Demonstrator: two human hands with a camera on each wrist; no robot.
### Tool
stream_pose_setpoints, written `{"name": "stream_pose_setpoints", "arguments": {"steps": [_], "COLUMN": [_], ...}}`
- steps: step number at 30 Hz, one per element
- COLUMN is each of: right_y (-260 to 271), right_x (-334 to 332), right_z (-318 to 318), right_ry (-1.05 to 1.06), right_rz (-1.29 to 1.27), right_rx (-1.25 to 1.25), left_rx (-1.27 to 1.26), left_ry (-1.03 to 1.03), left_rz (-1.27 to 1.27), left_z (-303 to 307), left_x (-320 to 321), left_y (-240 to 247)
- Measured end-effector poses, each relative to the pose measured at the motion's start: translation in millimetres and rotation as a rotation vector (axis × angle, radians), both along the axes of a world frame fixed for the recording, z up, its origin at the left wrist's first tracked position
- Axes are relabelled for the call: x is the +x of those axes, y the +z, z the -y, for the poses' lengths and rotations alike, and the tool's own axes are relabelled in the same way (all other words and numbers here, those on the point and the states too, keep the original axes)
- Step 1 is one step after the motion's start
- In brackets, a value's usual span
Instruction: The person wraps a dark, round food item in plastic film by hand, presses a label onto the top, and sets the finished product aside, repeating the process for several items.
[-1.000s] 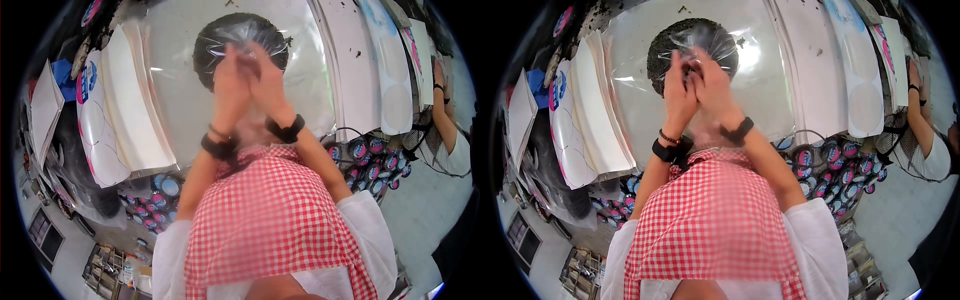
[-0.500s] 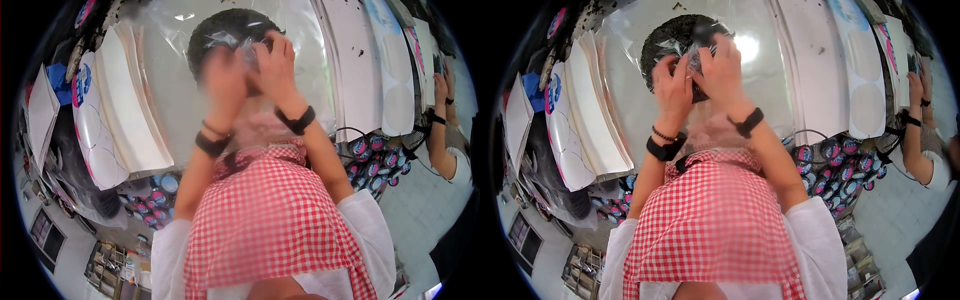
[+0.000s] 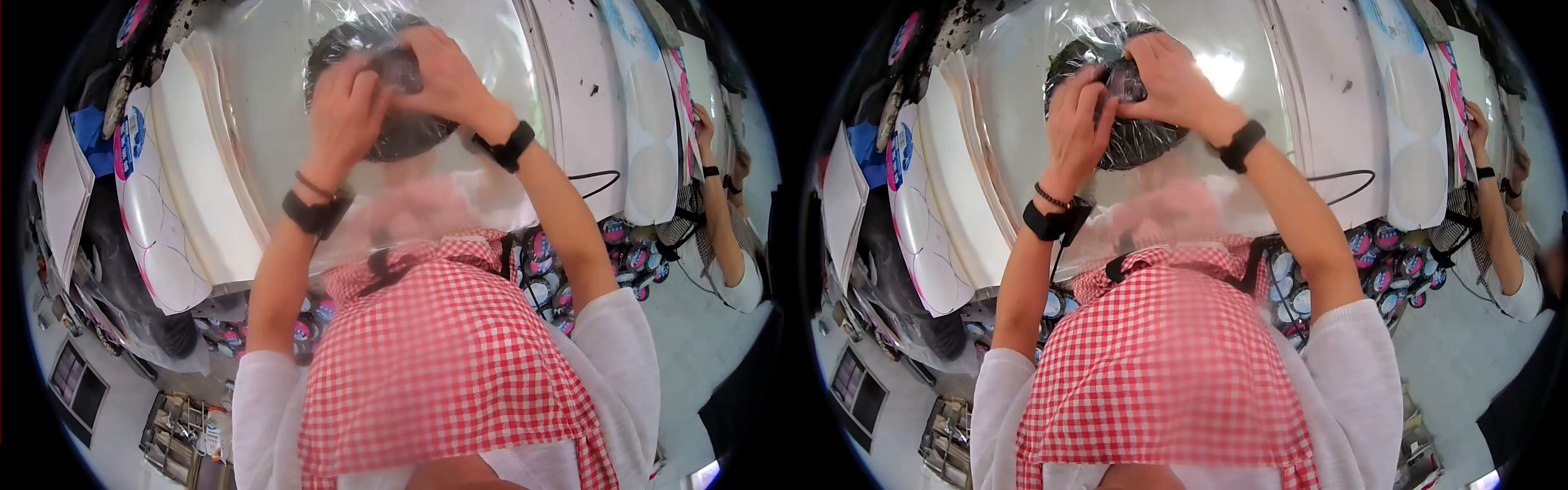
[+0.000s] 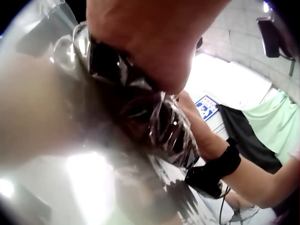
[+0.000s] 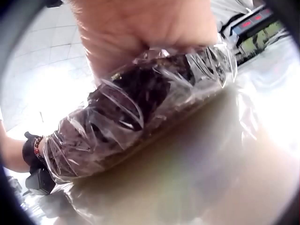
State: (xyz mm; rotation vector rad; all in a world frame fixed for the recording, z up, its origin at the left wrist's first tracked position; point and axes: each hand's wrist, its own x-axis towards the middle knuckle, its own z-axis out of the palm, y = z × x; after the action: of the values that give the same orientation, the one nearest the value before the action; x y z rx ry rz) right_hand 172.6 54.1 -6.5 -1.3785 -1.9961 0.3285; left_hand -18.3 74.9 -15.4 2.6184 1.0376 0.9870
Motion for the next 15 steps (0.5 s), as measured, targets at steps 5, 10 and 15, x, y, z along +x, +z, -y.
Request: {"name": "stream_pose_setpoints", "arguments": {"steps": [5, 10, 15], "right_y": [-2.8, -1.2, 2.4], "right_x": [1.7, -0.1, 3.2], "right_z": [-2.4, 1.6, -24.3], "right_ry": [0.026, -0.027, 0.218], "right_rz": [0.041, 0.018, 0.029], "right_rx": [-0.136, -0.034, 0.041], "left_rx": [-0.23, -0.039, -0.239], "left_ry": [0.18, -0.082, -0.19], "left_rz": [-0.008, 0.067, -0.027], "left_z": [12.5, -24.9, -23.7], "left_x": [-3.1, 7.5, -4.5], "left_y": [15.4, 21.0, 8.1]}}
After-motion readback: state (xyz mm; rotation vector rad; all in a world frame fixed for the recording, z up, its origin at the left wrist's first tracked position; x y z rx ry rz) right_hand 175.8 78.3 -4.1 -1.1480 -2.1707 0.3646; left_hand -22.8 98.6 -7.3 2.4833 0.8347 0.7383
